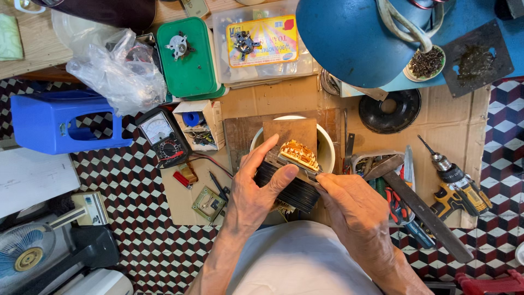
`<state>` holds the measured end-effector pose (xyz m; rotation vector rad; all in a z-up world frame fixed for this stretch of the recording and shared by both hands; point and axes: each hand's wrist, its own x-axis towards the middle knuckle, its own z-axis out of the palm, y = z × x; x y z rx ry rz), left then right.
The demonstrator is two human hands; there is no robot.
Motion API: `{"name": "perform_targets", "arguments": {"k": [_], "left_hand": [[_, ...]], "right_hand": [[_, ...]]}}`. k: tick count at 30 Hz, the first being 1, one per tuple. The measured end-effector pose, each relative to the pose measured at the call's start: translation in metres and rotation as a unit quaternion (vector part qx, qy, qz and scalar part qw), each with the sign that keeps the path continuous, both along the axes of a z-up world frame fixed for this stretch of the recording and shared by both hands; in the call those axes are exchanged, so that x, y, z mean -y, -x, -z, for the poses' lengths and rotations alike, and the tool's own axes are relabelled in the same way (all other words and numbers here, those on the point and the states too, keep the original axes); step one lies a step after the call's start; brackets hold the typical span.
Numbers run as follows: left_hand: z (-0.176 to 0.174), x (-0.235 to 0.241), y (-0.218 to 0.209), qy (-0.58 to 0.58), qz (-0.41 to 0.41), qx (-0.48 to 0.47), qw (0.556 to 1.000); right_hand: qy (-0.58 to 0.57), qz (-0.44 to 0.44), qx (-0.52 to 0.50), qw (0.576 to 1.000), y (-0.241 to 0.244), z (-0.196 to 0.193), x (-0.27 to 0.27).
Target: The person holds a black finned electronic component and repeatedly taps a metal plate against its edge using a hammer. The person rotates the component to work on different sides and continues tapping along the edges.
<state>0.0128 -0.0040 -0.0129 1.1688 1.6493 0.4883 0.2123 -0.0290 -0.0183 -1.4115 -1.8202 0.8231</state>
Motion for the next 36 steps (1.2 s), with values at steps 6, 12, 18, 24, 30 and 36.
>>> {"name": "perform_targets", "arguments": {"k": [6, 12, 18, 24, 30, 36], "left_hand": [[0.004, -0.003, 0.008, -0.005, -0.011, 0.030, 0.999], [0.006, -0.005, 0.004, 0.011, -0.016, 0.028, 0.999], [0.007, -0.005, 0.005, -0.010, 0.000, 0.018, 1.000], [0.008, -0.005, 0.009, -0.014, -0.005, 0.038, 0.999], [0.010, -0.002, 0.004, -0.032, -0.010, 0.031, 0.999], [0.014, 0.000, 0.003, -0.030, -0.023, 0.038, 0.999]], "right_hand": [[-0.003, -0.002, 0.033, 0.999, 0.006, -0.001, 0.000], [-0.009, 0.002, 0.033, 0.999, 0.003, 0.001, -0.002], [0.005, 0.008, 0.016, 1.000, 0.003, -0.001, -0.002], [-0.002, 0.003, 0.054, 0.999, 0.006, -0.005, -0.004], [-0.006, -0.011, 0.087, 0.996, 0.005, -0.017, -0.005], [-0.007, -0.016, 0.112, 0.994, 0.008, -0.022, -0.006]]}}
